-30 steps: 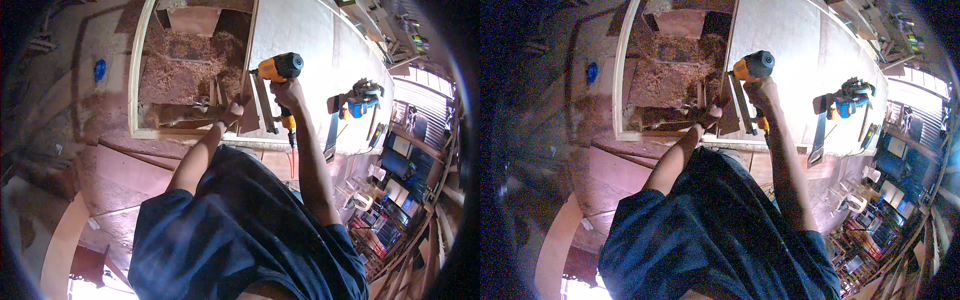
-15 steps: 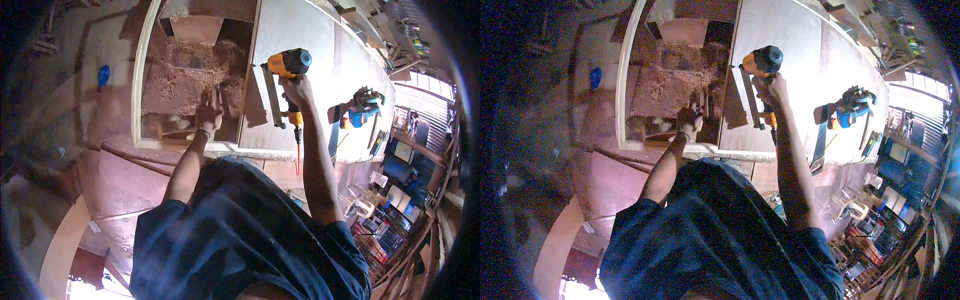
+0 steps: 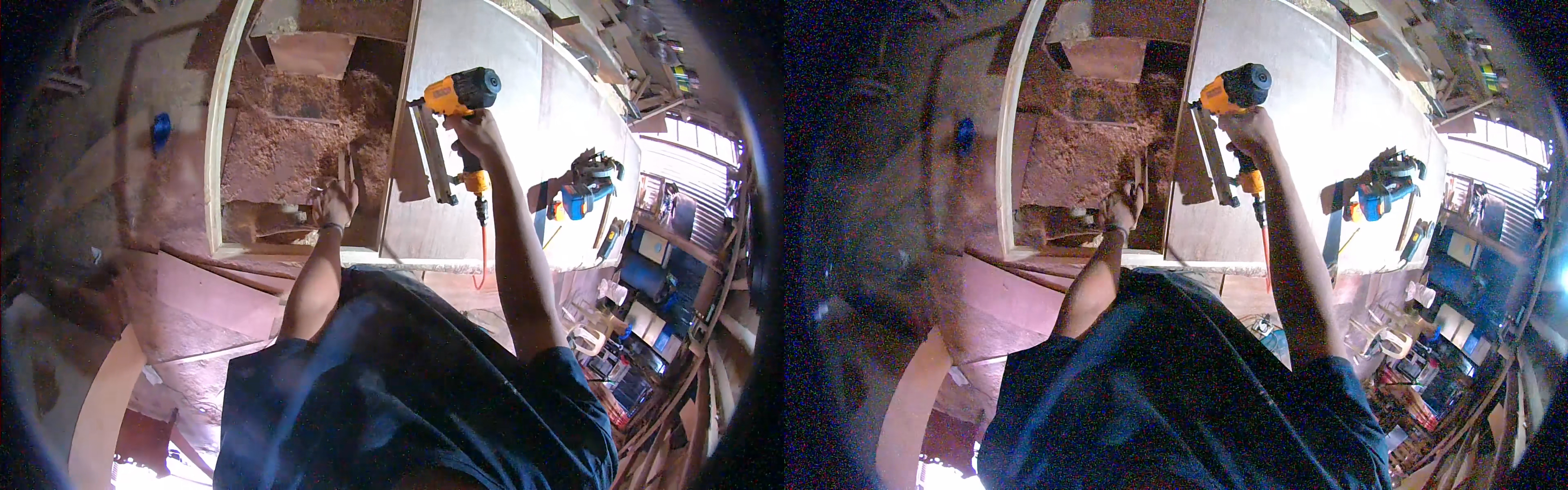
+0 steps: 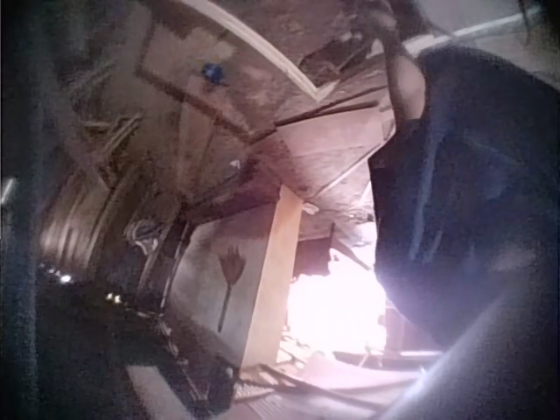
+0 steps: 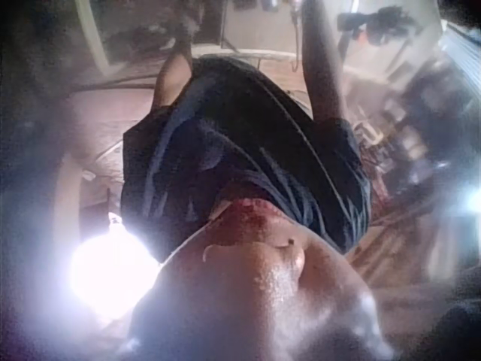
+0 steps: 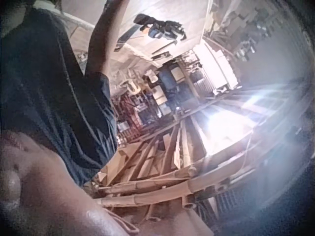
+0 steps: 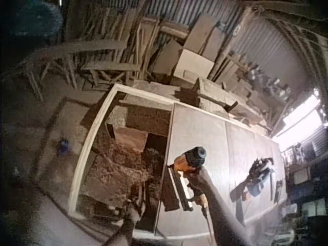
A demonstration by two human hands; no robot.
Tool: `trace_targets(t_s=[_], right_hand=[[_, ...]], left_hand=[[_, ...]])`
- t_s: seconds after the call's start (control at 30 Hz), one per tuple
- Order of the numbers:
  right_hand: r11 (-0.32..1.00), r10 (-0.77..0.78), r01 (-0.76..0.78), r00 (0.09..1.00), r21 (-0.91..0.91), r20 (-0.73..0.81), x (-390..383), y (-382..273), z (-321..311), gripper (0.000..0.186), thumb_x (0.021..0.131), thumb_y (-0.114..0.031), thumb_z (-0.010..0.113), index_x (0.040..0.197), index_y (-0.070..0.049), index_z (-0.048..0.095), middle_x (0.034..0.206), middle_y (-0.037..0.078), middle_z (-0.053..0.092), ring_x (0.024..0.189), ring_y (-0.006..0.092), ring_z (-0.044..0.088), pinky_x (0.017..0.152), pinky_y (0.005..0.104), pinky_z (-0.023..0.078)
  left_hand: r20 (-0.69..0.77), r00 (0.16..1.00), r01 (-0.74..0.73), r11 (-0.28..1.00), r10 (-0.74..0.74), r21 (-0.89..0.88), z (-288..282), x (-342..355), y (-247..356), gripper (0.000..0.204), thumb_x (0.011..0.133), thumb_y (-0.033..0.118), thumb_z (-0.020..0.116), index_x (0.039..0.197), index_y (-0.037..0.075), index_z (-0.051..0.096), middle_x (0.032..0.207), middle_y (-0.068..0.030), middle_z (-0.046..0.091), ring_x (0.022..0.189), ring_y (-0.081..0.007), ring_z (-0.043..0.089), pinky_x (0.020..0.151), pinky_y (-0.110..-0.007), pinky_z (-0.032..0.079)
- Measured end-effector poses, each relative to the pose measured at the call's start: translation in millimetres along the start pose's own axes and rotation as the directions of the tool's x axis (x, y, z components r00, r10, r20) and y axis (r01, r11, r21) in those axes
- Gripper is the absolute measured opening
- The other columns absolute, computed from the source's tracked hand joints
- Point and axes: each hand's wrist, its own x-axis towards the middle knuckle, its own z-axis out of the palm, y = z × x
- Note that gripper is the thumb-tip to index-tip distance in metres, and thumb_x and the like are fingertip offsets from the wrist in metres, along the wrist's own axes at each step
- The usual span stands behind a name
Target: Use a hand saw and a pneumatic nail gun to assemble components of a wooden frame.
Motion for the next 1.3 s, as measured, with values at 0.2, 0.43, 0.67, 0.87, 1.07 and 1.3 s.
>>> trace_targets(t_s=[0.2,0.43,0.67,0.87,1.07,1.3], right_hand=[[0.994,0.038,-0.039,0.999,0.105,0.011,-4.0,-3.0,3.6,0.021,0.08,-0.018,0.06,0.088,0.001,0.062,0.068,0.006,0.062,0.048,0.014,0.059,0.042,0.0274,0.049],[0.993,0.113,-0.114,0.992,-0.016,-0.056,-4.1,-9.9,3.9,0.027,0.077,-0.021,0.064,0.087,0.004,0.065,0.072,0.011,0.066,0.056,0.0167,0.064,0.051,0.0307,0.054],[0.998,-0.012,0.005,0.993,-0.058,-0.121,25.7,-29.8,-19.9,0.03,0.077,-0.024,0.065,0.092,0.002,0.065,0.073,0.011,0.067,0.057,0.0178,0.066,0.05,0.0315,0.054],[0.999,-0.005,0.008,0.998,0.038,-0.067,68.6,-43.1,-26.1,0.029,0.073,-0.019,0.065,0.095,0.001,0.064,0.075,0.007,0.065,0.055,0.0163,0.064,0.048,0.0298,0.052],[0.996,-0.032,0.031,0.999,0.078,0.006,94.1,-42.4,-20.9,0.024,0.076,-0.017,0.063,0.093,-0.001,0.064,0.075,0.006,0.064,0.052,0.0155,0.06,0.047,0.0289,0.051],[0.991,-0.018,0.017,1.0,0.134,0.006,103.1,-45.5,-21.2,0.021,0.077,-0.014,0.063,0.092,0.0,0.064,0.075,0.007,0.065,0.054,0.0156,0.06,0.046,0.0287,0.05]], left_hand=[[-0.041,0.997,0.061,0.983,-0.069,-0.171,36.3,0.6,-16.1,0.039,0.086,0.046,0.05,0.092,0.01,0.064,0.089,-0.0175,0.066,0.079,-0.0361,0.065,0.068,-0.047,0.051],[0.093,0.991,0.087,0.988,-0.099,0.131,74.9,-0.5,-36.4,0.038,0.084,0.046,0.053,0.09,0.01,0.063,0.081,-0.0141,0.067,0.073,-0.0342,0.066,0.063,-0.046,0.052],[-0.025,0.997,0.074,0.997,-0.075,-0.019,55.4,-3.7,-24.2,0.034,0.085,0.036,0.055,0.104,0.008,0.061,0.096,-0.0185,0.065,0.084,-0.0347,0.063,0.073,-0.042,0.05],[0.062,0.987,0.14,0.986,-0.146,0.094,26.6,0.3,-1.9,0.034,0.084,0.035,0.056,0.1,0.006,0.06,0.083,-0.0196,0.065,0.079,-0.0361,0.063,0.071,-0.047,0.05],[0.209,0.951,0.256,0.961,-0.23,-0.108,39.9,-2.3,-9.5,0.039,0.084,0.032,0.06,0.102,-0.002,0.059,0.086,-0.0263,0.062,0.085,-0.044,0.058,0.072,-0.05,0.048],[0.151,0.967,0.209,0.978,-0.204,-0.014,60.8,-6.8,-23.9,0.038,0.085,0.043,0.053,0.092,0.007,0.064,0.08,-0.0171,0.065,0.081,-0.0361,0.062,0.069,-0.049,0.048]])
